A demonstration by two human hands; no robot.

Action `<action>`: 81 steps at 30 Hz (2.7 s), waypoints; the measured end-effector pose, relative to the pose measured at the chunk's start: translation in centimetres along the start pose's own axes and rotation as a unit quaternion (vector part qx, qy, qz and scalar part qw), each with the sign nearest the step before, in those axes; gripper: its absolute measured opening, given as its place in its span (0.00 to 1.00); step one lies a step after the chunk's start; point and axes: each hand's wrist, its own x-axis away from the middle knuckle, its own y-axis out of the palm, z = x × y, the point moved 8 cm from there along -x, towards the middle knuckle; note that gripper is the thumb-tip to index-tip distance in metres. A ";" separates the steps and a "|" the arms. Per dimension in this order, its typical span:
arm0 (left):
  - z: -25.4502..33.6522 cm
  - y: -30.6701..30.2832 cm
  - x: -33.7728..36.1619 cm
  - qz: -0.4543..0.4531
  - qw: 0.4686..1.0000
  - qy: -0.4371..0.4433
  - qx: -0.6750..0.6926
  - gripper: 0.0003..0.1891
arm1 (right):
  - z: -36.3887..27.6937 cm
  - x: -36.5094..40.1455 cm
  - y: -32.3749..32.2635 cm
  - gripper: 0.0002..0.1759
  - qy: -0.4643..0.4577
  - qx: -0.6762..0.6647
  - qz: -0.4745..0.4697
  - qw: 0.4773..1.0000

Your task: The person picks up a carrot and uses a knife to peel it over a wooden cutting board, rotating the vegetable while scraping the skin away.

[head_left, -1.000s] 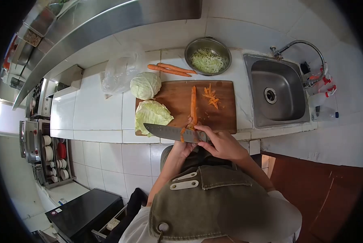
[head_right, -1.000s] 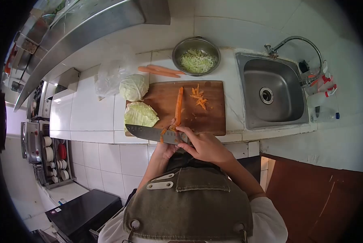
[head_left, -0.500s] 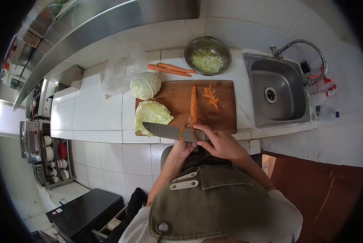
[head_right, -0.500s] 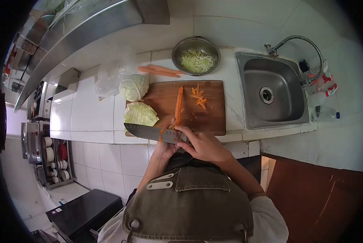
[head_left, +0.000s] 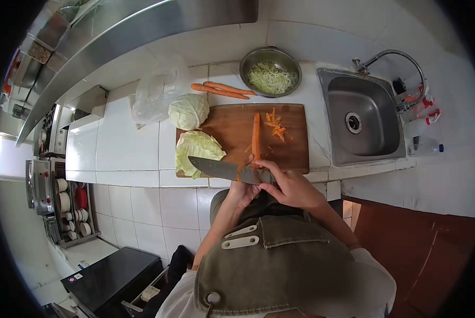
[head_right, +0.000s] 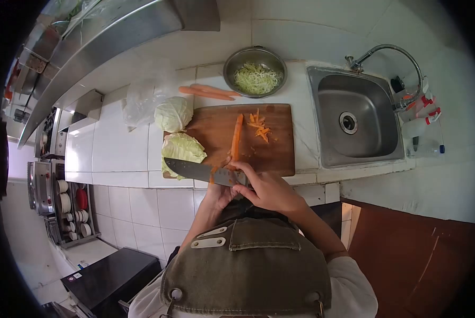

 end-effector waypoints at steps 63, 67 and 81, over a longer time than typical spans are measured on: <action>-0.7 -0.6 0.0 -0.016 0.998 -0.030 -0.056 0.16 | 0.1 0.2 -0.9 0.25 -0.002 -0.003 -0.001 1.000; -0.3 -0.3 0.2 0.065 0.995 -0.014 -0.071 0.18 | 0.5 0.1 -0.5 0.25 -0.018 0.006 0.012 1.000; 0.6 -1.3 0.3 0.082 0.989 -0.008 -0.123 0.16 | 1.1 0.1 0.5 0.26 0.025 0.008 -0.028 0.999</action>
